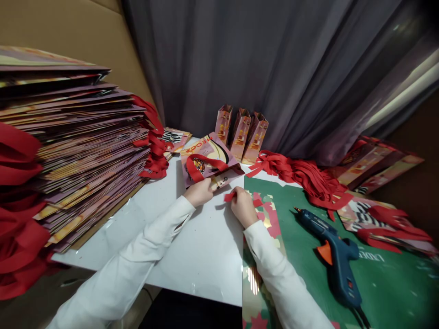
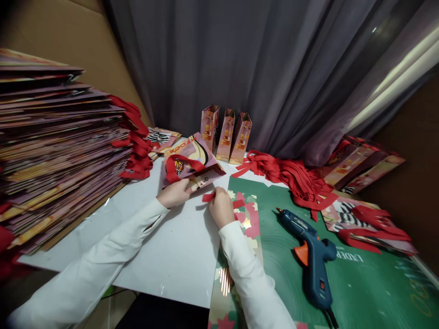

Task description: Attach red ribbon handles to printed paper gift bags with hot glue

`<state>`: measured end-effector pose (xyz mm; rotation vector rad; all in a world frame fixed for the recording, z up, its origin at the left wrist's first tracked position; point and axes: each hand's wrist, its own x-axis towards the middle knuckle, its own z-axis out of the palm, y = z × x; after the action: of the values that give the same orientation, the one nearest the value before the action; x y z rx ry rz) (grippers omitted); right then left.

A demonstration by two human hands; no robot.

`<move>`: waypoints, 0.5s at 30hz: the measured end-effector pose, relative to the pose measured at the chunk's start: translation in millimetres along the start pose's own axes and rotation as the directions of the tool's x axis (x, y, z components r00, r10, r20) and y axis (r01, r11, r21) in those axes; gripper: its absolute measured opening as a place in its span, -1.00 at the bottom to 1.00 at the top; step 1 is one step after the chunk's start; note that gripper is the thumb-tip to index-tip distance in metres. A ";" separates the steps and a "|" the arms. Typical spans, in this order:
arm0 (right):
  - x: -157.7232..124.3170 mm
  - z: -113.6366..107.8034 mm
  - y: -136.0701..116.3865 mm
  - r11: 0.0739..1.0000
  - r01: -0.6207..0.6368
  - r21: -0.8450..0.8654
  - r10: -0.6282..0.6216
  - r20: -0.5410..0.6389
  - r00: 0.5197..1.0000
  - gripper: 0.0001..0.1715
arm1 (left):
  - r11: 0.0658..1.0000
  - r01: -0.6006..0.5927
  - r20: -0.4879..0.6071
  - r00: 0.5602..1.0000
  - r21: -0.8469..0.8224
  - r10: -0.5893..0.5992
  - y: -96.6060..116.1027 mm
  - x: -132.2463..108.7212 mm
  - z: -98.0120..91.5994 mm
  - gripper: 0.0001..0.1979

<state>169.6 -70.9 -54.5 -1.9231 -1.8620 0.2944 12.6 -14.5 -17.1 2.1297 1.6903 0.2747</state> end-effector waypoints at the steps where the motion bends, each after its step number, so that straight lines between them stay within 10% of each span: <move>1: -1.1 -0.9 0.4 0.997 0.024 0.076 -0.024 0.006 1.000 -0.77 | 1.000 0.004 0.010 1.000 0.005 -0.004 0.0 0.4 -0.6 -0.71; 3: -1.8 -0.5 0.1 0.954 0.063 0.292 -0.067 0.006 0.998 -0.95 | 1.000 0.011 0.023 1.000 0.010 -0.011 0.3 0.8 -2.0 -0.69; 7: 0.6 7.4 -1.2 0.705 0.028 0.708 -0.075 0.036 0.997 -0.68 | 1.000 0.020 0.018 1.000 -0.010 -0.019 2.5 -0.3 -5.5 -0.72; 15: 2.5 21.7 0.1 0.582 -0.058 0.811 -0.027 0.090 0.996 -0.78 | 0.998 0.020 -0.018 1.000 -0.056 -0.021 6.1 -3.3 -7.1 -0.78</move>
<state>160.1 -64.8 -73.3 -1.2614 -1.3501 1.0636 14.4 -17.5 -7.8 2.0744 1.6943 0.3327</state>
